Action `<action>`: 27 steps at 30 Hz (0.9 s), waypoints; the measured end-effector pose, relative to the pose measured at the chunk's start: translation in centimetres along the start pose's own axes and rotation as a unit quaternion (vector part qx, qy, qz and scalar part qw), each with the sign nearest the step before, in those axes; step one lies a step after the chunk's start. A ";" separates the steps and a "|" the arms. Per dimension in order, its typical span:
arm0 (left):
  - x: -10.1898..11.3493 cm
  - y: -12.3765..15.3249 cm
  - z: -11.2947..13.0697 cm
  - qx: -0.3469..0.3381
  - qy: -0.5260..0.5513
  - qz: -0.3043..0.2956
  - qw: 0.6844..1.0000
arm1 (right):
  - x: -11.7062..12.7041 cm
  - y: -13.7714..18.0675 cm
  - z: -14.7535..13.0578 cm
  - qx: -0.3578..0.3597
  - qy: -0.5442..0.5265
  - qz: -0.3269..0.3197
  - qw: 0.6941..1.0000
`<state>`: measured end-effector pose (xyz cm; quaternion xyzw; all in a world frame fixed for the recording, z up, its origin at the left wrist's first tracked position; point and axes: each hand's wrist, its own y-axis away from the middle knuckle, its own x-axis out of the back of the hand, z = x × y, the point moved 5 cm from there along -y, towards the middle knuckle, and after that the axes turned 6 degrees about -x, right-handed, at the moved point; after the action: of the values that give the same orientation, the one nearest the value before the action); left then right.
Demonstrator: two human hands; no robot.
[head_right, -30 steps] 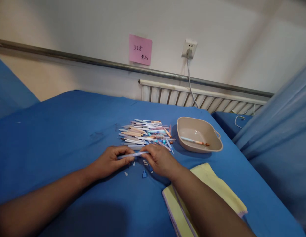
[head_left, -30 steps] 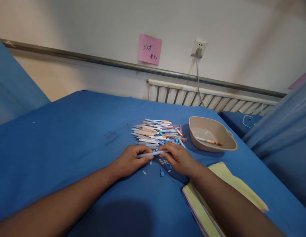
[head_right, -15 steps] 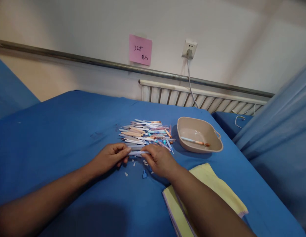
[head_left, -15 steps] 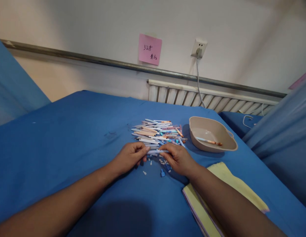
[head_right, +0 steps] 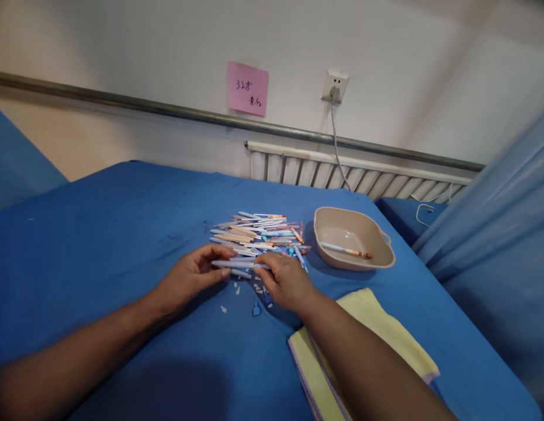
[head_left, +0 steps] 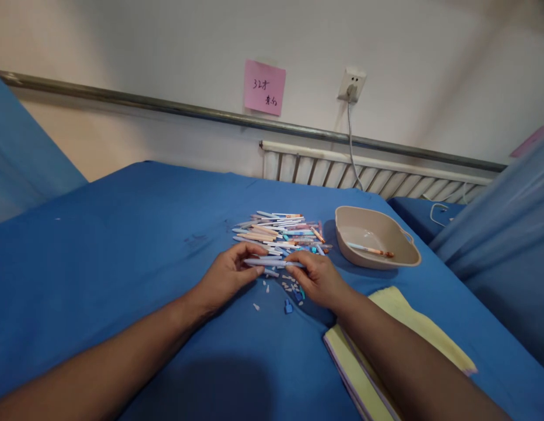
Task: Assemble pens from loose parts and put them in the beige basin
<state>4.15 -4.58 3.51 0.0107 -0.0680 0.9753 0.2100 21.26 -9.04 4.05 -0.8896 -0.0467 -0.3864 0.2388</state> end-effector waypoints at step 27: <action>-0.7 0.3 0.0 -0.049 -0.227 -0.147 0.961 | -0.5 0.2 -0.1 -0.014 -0.038 -0.052 0.998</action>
<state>4.70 -5.10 3.41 0.2314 -0.1595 0.9009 0.3308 20.87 -9.21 3.72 -0.9032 -0.0965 -0.3652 0.2039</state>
